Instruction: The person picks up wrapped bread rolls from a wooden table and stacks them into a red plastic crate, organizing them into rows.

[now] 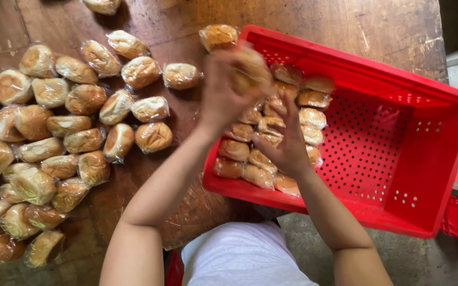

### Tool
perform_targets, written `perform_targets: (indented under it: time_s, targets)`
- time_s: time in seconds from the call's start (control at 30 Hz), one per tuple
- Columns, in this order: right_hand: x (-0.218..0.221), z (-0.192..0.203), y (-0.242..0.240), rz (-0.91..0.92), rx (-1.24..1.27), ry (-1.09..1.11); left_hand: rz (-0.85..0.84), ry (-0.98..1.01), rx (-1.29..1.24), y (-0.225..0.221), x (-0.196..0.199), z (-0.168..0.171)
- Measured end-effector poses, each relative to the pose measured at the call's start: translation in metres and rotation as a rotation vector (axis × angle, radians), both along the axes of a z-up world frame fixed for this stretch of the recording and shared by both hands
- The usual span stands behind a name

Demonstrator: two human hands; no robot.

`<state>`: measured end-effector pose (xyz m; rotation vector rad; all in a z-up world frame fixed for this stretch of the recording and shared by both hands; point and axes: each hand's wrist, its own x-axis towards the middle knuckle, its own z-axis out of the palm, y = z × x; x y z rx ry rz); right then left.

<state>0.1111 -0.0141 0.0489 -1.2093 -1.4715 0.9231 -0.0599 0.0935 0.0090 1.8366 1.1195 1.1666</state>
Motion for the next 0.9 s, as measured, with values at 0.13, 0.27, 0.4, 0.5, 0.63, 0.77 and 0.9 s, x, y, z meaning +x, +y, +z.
perform_targets:
  time_s: [0.13, 0.27, 0.4, 0.5, 0.63, 0.77, 0.9]
  targets:
    - [0.039, -0.024, 0.011, -0.354, 0.119, -0.230, -0.347, -0.013, -0.235, -0.023, 0.048, 0.035]
    - [0.122, -0.054, -0.034, -0.335, -0.137, 0.366, -0.187, 0.050, -0.245, -0.003, 0.039, 0.032]
    - [0.160, -0.077, -0.098, -0.217, -0.459, 0.264, -0.113, 0.047, -0.137, -0.030, -0.014, 0.027]
    - [0.155, -0.090, -0.121, -0.052, -0.695, 0.295, -0.012, 0.067, -0.256, -0.064, -0.062, 0.023]
    - [0.151, -0.100, -0.135, 0.064, -0.817, 0.275, 0.111, -0.010, -0.376, -0.125, -0.121, 0.020]
    - [0.143, -0.122, -0.115, 0.197, -0.827, -0.036, 0.102, 0.080, -0.510, -0.156, -0.122, 0.020]
    - [0.153, -0.120, -0.102, 0.236, -0.882, -0.034, -0.062, 0.218, -0.291, -0.162, -0.071, 0.034]
